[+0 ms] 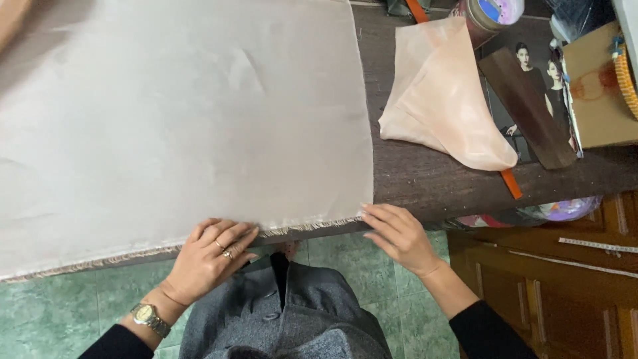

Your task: Aligning a pre-cut fabric pattern piece onto a larger sheet of fabric and smoothing it out on a workbench.

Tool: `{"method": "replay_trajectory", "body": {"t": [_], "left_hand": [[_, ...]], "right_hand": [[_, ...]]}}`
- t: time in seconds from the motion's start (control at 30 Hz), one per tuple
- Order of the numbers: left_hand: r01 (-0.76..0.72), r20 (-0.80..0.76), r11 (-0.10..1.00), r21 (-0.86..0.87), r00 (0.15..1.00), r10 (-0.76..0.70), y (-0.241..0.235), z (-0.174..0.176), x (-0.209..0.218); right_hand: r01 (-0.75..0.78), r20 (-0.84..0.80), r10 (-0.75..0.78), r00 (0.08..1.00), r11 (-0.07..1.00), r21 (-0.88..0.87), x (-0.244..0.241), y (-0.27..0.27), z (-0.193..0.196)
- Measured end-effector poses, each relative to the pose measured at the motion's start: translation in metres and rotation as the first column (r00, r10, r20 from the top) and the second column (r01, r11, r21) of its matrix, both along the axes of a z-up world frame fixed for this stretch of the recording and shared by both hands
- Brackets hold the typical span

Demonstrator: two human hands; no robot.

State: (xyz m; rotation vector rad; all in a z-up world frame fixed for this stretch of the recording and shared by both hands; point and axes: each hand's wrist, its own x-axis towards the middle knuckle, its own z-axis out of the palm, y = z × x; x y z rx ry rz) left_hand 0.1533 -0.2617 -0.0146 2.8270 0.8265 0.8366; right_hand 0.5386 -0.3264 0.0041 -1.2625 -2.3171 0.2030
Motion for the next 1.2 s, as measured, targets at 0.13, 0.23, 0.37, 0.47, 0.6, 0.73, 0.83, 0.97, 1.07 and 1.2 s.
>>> {"method": "replay_trajectory", "body": {"t": [0.13, 0.23, 0.37, 0.47, 0.6, 0.73, 0.83, 0.97, 1.07, 1.2], "left_hand": [[-0.010, -0.018, 1.000, -0.010, 1.000, 0.010, -0.002, 0.004, -0.002], [-0.039, -0.026, 0.999, 0.008, 0.999, 0.039, -0.003, 0.003, -0.006], [-0.064, -0.029, 0.998, 0.014, 0.997, 0.064, -0.005, 0.000, -0.012], [-0.066, -0.043, 0.998, -0.018, 0.997, 0.066, -0.007, 0.000, -0.015], [-0.053, -0.044, 0.999, -0.002, 0.998, 0.053, -0.007, 0.000, -0.016], [-0.048, -0.030, 0.999, -0.004, 0.998, 0.047, -0.008, -0.005, -0.016], [-0.048, -0.019, 0.999, -0.001, 0.999, 0.048, -0.007, -0.005, -0.013], [-0.073, -0.013, 0.997, -0.009, 0.997, 0.073, -0.006, -0.003, -0.010], [-0.191, 0.056, 0.982, -0.004, 0.980, 0.191, -0.002, -0.009, -0.007], [-0.288, -0.046, 0.956, -0.055, 0.957, 0.286, 0.008, -0.007, -0.001]], "right_hand": [[-0.027, 0.003, 0.027, 1.000, 1.000, -0.011, 0.005, -0.007, -0.008], [-0.018, -0.021, 0.018, 1.000, 1.000, 0.000, 0.003, -0.007, -0.001], [-0.023, -0.078, 0.025, 0.997, 0.999, 0.029, 0.006, -0.007, -0.002], [-0.015, -0.065, 0.017, 0.998, 0.999, 0.033, 0.006, -0.007, 0.000], [-0.015, -0.119, 0.022, 0.993, 0.998, 0.056, 0.008, -0.007, 0.001], [0.000, -0.144, 0.007, 0.990, 0.999, 0.049, 0.007, -0.007, 0.001], [-0.002, -0.106, 0.008, 0.994, 0.998, 0.056, 0.010, -0.008, -0.005], [0.012, -0.076, -0.009, 0.997, 0.999, 0.042, 0.009, -0.008, -0.010], [0.149, -0.200, -0.145, 0.969, 0.989, 0.003, 0.005, 0.009, -0.003], [0.227, -0.230, -0.233, 0.945, 0.973, -0.054, -0.001, 0.058, 0.013]]}}
